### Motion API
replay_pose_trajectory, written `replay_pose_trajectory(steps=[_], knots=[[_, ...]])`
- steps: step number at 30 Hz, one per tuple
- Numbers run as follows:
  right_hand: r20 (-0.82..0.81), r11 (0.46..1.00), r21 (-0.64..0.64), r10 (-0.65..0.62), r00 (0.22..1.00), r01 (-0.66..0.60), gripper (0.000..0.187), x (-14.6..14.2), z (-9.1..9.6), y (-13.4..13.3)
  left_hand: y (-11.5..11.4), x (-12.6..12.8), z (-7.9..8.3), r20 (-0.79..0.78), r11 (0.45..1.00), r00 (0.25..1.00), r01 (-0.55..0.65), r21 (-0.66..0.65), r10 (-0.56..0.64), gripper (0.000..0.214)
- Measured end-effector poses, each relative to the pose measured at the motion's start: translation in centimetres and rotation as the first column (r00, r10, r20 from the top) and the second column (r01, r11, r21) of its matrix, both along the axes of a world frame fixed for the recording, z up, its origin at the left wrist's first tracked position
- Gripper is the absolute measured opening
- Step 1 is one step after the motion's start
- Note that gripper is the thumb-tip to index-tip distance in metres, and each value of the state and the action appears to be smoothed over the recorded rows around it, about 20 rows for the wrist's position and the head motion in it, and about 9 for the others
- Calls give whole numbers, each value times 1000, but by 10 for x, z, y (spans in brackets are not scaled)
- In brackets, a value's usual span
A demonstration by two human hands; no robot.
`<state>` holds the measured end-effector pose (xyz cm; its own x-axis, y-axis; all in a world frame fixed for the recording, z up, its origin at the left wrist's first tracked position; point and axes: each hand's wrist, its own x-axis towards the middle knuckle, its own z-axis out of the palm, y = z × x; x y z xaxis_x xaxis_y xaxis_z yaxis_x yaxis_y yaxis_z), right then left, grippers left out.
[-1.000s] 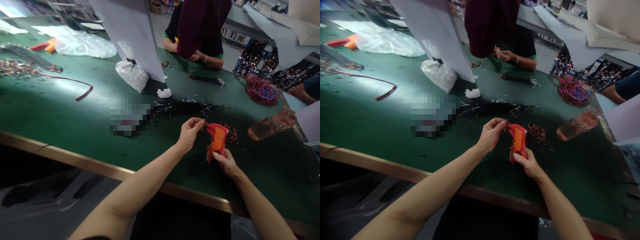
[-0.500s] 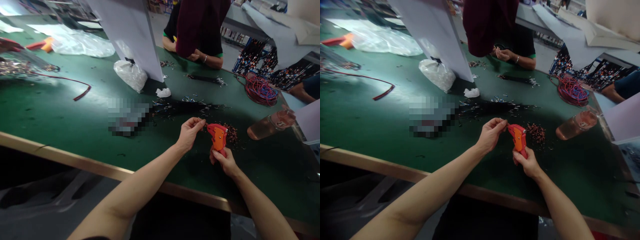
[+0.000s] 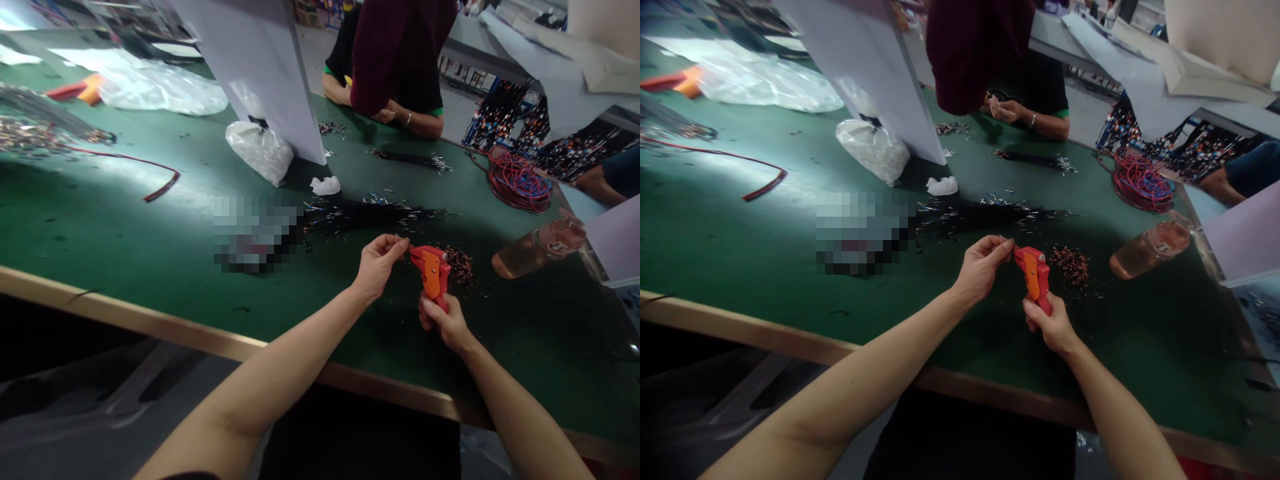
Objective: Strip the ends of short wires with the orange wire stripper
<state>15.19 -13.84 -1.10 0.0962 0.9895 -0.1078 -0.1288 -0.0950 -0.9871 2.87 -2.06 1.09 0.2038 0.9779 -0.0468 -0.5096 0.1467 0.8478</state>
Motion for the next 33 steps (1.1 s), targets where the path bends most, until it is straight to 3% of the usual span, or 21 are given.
replay_pose_trajectory(steps=[5,12,16,19,21,23,27,33], knots=[[-54,999,40,33,998,-31,31,5,-1,2,2,-1,0,13,1000,1000,-16,-8,16,22],[-89,998,45,-45,995,49,31,9,2,4,2,-2,3,7,999,999,-35,-1,35,22],[108,982,124,-154,982,141,29,15,8,5,2,-3,4,6,998,998,-59,12,59,22],[347,970,176,-221,911,168,30,21,12,6,2,-4,6,9,992,993,-114,49,114,22],[414,975,167,-206,887,148,33,23,13,6,2,-4,8,7,986,989,-150,75,150,22],[364,984,138,-156,918,112,35,24,13,6,2,-5,9,10,981,985,-170,92,170,23],[67,997,71,3,998,-7,39,21,13,4,2,-5,10,17,982,986,-166,90,166,23],[-201,981,6,189,961,-191,40,17,21,2,1,-6,10,49,998,997,-54,26,52,25]])
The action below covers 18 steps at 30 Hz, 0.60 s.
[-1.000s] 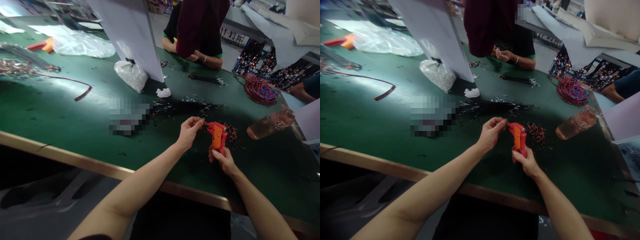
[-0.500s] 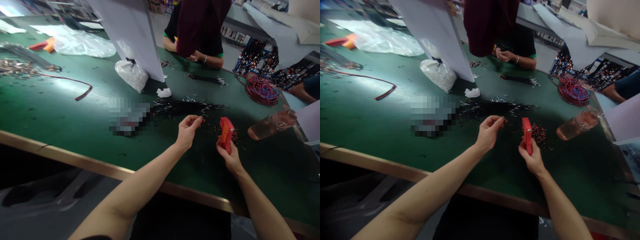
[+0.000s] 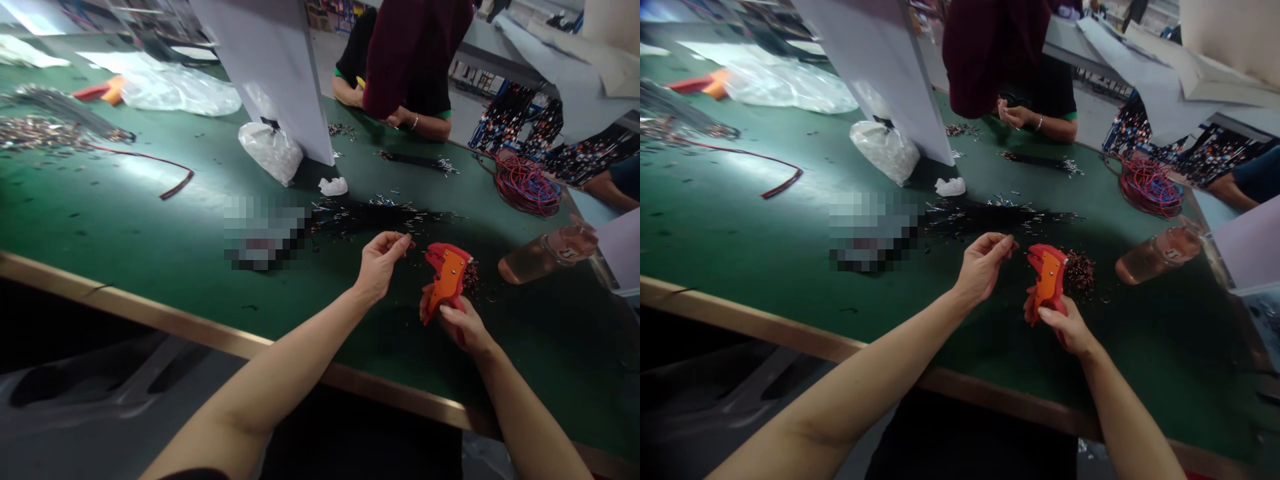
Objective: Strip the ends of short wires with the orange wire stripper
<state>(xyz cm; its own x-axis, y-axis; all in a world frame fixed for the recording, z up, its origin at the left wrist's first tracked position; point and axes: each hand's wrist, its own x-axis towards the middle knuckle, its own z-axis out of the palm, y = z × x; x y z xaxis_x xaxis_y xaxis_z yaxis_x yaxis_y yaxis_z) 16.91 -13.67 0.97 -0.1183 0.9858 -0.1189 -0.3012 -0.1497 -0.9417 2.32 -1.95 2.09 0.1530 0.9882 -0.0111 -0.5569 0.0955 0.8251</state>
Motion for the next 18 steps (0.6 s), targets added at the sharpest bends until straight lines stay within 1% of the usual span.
replay_pose_trajectory(steps=[4,8,11,18], knots=[[-40,998,-31,61,997,-62,42,-2,-3,-2,-2,0,0,52,996,996,72,-53,-69,27],[-51,996,-37,81,995,-83,43,-4,-8,-3,-4,2,-2,84,989,991,111,-98,-103,30],[-49,997,-54,58,997,-61,42,-6,-9,-3,-5,3,-4,103,985,989,118,-126,-105,30],[6,998,-50,-24,1000,24,38,-6,-10,-2,-5,3,-4,99,984,988,127,-122,-115,27]])
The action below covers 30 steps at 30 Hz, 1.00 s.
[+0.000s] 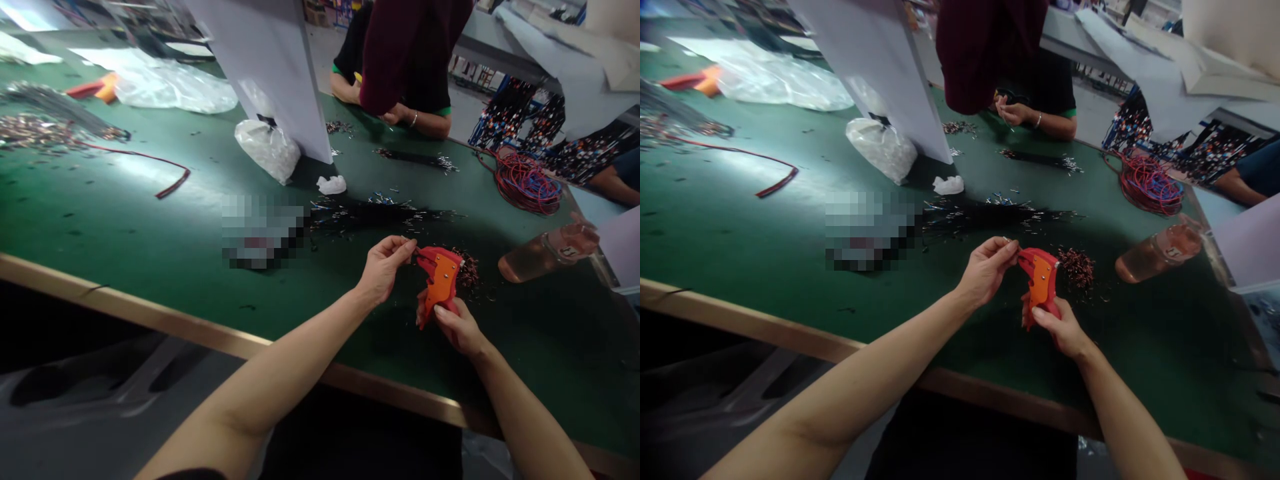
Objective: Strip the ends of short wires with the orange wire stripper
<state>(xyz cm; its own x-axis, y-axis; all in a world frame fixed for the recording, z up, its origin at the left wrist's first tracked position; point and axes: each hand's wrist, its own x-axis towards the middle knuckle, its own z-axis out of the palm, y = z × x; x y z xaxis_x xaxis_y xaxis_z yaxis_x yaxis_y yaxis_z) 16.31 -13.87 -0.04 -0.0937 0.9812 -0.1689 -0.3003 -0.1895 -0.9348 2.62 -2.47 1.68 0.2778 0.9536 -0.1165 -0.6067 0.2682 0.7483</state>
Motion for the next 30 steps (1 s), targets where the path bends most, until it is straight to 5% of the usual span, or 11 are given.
replay_pose_trajectory(steps=[12,21,30], knots=[[96,994,83,-76,992,68,30,-3,-3,-1,-2,2,1,-40,1000,999,-1,25,2,25],[85,983,20,-185,979,184,42,-14,-1,-3,-1,3,1,-31,999,999,-11,30,12,28],[39,996,76,-44,998,41,33,-4,-3,0,0,1,5,-50,998,998,-43,52,46,28]])
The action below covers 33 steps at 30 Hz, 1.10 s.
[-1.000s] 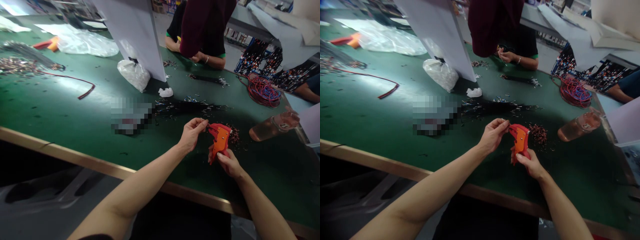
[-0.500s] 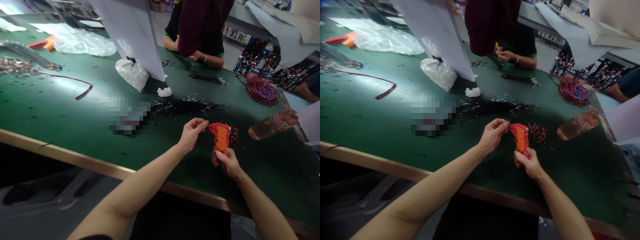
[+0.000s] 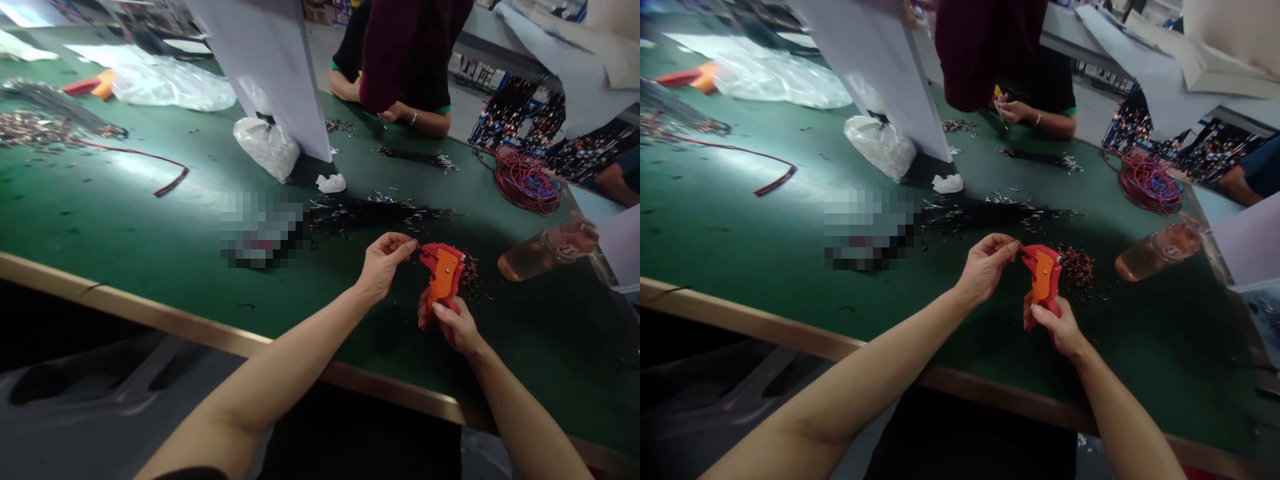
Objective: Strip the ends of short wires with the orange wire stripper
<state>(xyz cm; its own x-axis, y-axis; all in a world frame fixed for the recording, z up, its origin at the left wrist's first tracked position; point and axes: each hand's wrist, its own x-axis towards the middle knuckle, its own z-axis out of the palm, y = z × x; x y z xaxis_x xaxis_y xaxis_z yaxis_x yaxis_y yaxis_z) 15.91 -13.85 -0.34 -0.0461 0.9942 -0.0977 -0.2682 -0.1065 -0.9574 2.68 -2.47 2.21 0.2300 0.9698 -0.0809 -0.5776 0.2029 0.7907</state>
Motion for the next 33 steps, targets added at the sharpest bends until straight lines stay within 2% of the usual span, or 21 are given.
replay_pose_trajectory(steps=[6,8,10,11,13,17,20,22,25,28,30,33], knots=[[85,998,40,-49,995,46,39,8,10,2,0,-1,2,4,1000,1000,-3,8,3,29],[178,993,79,-103,979,90,39,13,15,2,2,-3,2,6,1000,1000,-24,11,24,28],[355,979,139,-192,915,152,36,18,17,2,6,-4,1,9,998,998,-54,24,54,27],[466,968,175,-240,852,177,35,22,18,2,7,-5,1,11,997,997,-74,33,74,26],[675,949,251,-313,668,191,39,27,17,4,10,-6,1,10,990,992,-128,57,127,26],[885,939,340,-336,321,46,48,28,9,7,11,-7,2,-16,955,965,-256,148,261,25],[953,953,285,-272,132,-99,44,19,3,7,7,-6,2,-60,943,961,-252,217,271,23],[973,957,231,-224,59,-174,44,12,2,6,4,-5,1,-85,945,965,-221,241,247,23],[982,954,189,-187,31,-234,48,7,3,4,1,-5,-1,-131,945,966,-178,276,221,20],[975,940,224,-214,66,-256,47,7,6,4,-2,-5,-4,-197,938,958,-139,317,208,15],[946,924,324,-308,105,-204,38,10,9,4,-5,-4,-4,-240,935,953,-98,342,187,12],[851,862,507,-494,177,-30,26,17,13,5,-11,-1,-6,-295,925,945,-19,381,141,9]])
